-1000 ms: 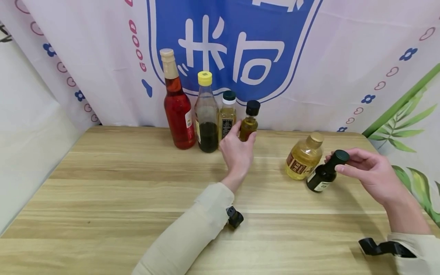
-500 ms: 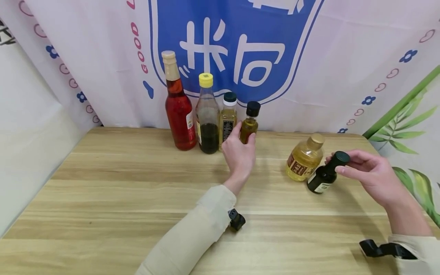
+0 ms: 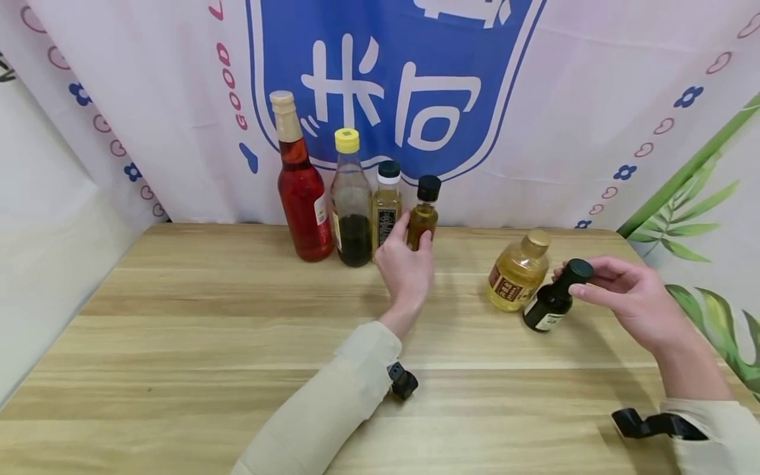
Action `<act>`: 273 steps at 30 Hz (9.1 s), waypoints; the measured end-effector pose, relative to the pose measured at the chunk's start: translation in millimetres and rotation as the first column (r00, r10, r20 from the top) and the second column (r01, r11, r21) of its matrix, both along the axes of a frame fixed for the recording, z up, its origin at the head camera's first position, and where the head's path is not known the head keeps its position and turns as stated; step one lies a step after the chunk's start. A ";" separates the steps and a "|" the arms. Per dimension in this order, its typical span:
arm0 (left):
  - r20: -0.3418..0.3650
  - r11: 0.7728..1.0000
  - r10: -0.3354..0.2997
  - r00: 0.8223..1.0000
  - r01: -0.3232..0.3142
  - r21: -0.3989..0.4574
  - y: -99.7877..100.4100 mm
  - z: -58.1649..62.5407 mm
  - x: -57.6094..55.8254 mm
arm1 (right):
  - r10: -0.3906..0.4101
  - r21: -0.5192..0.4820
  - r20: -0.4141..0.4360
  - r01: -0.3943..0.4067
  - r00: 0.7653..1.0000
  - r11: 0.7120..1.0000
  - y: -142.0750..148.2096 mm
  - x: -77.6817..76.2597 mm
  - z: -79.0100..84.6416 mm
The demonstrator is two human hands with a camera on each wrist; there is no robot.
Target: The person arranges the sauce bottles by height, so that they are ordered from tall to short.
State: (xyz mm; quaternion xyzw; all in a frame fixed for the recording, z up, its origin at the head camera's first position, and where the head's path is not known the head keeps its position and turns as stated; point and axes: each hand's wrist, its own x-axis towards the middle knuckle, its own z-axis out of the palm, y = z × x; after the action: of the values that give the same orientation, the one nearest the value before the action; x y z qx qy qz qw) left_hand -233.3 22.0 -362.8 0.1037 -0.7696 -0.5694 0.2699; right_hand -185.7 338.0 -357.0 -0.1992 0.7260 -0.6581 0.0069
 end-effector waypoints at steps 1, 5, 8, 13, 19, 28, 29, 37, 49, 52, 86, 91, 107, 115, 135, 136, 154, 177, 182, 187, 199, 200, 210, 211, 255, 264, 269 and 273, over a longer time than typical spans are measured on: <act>0.000 1.000 0.001 1.000 -0.001 0.002 -0.2 0.6 0.4 | 0.001 -0.002 0.001 -0.001 1.000 1.000 0.1 0.0 0.4; -0.002 1.000 0.003 1.000 -0.003 0.021 -1.5 2.3 3.5 | 0.009 -0.001 0.003 -0.009 1.000 1.000 -0.3 0.1 -0.7; -0.026 0.999 -0.008 1.000 0.009 0.054 -2.1 3.4 6.9 | 0.014 -0.002 -0.001 -0.014 1.000 1.000 -0.1 0.2 -1.6; -0.116 0.996 -0.026 0.993 0.036 0.085 -2.0 4.6 13.8 | -0.008 0.009 0.001 0.008 1.000 1.000 0.7 0.7 -1.2; -0.231 0.983 -0.161 0.960 0.178 0.055 0.3 8.2 23.4 | -0.017 0.023 0.005 0.017 1.000 1.000 0.1 0.8 0.1; -0.048 0.890 -0.449 0.892 0.451 0.070 9.3 12.9 21.4 | -0.022 0.033 0.007 0.022 1.000 0.999 1.4 -1.2 0.8; -0.027 0.878 -0.474 0.880 0.474 0.068 10.9 12.6 20.8 | -0.025 0.033 0.010 0.025 1.000 0.999 1.7 -1.2 0.6; 0.091 0.769 -0.639 0.764 0.628 0.121 29.9 10.9 17.0 | -0.033 0.007 0.010 0.033 0.999 0.999 2.3 -1.8 -0.4; 0.163 0.725 -0.688 0.707 0.680 0.107 52.2 -1.5 15.6 | 0.008 -0.009 -0.005 -0.008 1.000 1.000 0.6 -1.3 -1.2; 0.182 0.723 -0.688 0.703 0.686 0.084 55.4 -2.8 14.3 | 0.005 -0.006 -0.006 -0.005 1.000 1.000 1.2 -1.0 -1.9; 0.260 0.747 -0.611 0.748 0.653 -0.123 68.9 -2.9 13.1 | -0.035 0.042 0.019 0.034 0.999 0.999 1.4 1.5 -0.7; 0.260 0.741 -0.615 0.744 0.658 -0.131 68.9 -2.8 11.5 | -0.033 0.045 -0.001 0.032 0.999 0.998 1.1 0.5 -0.6; 0.278 0.731 -0.620 0.734 0.669 -0.136 69.9 -2.5 10.7 | -0.019 0.038 0.008 0.019 1.000 0.999 2.4 -0.2 -1.9; 0.277 0.737 -0.613 0.740 0.662 -0.138 70.4 -3.8 9.7 | -0.027 0.059 0.003 0.027 1.000 0.998 1.3 -1.0 -1.2; 0.232 0.855 -0.436 0.870 0.481 -0.195 69.6 -6.7 8.0 | -0.015 0.050 0.000 0.015 1.000 0.999 -2.7 -3.5 -0.1; 0.227 0.861 -0.427 0.875 0.470 -0.192 68.5 -6.1 7.9 | -0.017 0.050 -0.001 0.017 1.000 0.999 -3.0 -3.5 0.3; 0.149 0.958 -0.246 0.958 0.264 -0.114 67.6 -1.8 -1.1 | -0.008 0.023 -0.006 0.008 1.000 1.000 -0.3 0.2 0.4; 0.116 0.982 -0.133 0.984 0.147 -0.120 61.9 -12.6 -7.2 | -0.010 0.019 0.010 0.010 1.000 1.000 0.5 2.7 -1.9; 0.127 0.978 -0.149 0.981 0.165 -0.126 60.2 -13.3 -9.0 | 0.006 0.007 0.000 -0.006 1.000 1.000 -0.5 1.3 -1.0; 0.113 0.977 -0.163 0.980 0.176 -0.119 59.0 -14.5 -9.5 | 0.010 -0.001 0.004 -0.010 1.000 1.000 -1.0 0.8 -0.4; 0.072 0.976 -0.219 0.973 0.220 0.001 57.2 -16.2 -9.5 | 0.011 -0.017 0.002 -0.011 1.000 1.000 -0.3 0.1 -2.7; 0.074 0.975 -0.221 0.972 0.221 0.007 57.2 -16.1 -9.2 | 0.015 -0.021 0.001 -0.015 1.000 1.000 -0.2 0.2 -3.0; 0.103 0.972 -0.237 0.966 0.234 0.036 56.4 -12.3 -7.7 | 0.042 -0.036 -0.003 -0.042 0.999 0.998 0.1 0.2 -3.2; 0.107 0.971 -0.238 0.965 0.235 0.038 56.4 -12.0 -7.9 | 0.044 -0.034 -0.003 -0.044 0.999 0.998 0.0 0.3 -2.9; 0.088 0.965 -0.260 0.961 0.259 0.030 56.4 -14.3 -10.9 | -0.548 0.100 0.160 0.539 0.821 0.836 -62.0 -52.1 15.0; 0.112 0.966 -0.260 0.959 0.258 0.034 55.6 -13.6 -10.9 | -0.536 0.105 0.222 0.527 0.814 0.843 -83.1 -72.5 11.6; 0.131 0.965 -0.263 0.956 0.260 0.034 55.4 -14.2 -10.2 | -0.576 0.240 0.180 0.532 0.797 0.812 -88.5 -74.8 9.1; 0.132 0.965 -0.261 0.956 0.260 0.028 55.9 -13.5 -10.4 | -0.570 0.259 0.143 0.526 0.809 0.810 -88.5 -73.3 8.3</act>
State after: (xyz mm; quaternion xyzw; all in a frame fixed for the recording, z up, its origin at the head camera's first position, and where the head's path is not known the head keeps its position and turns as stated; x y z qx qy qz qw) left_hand -243.7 77.8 -376.3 0.0412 -0.7899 -0.5957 0.1395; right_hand -259.0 249.5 -348.6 0.0935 0.8118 -0.5700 -0.0856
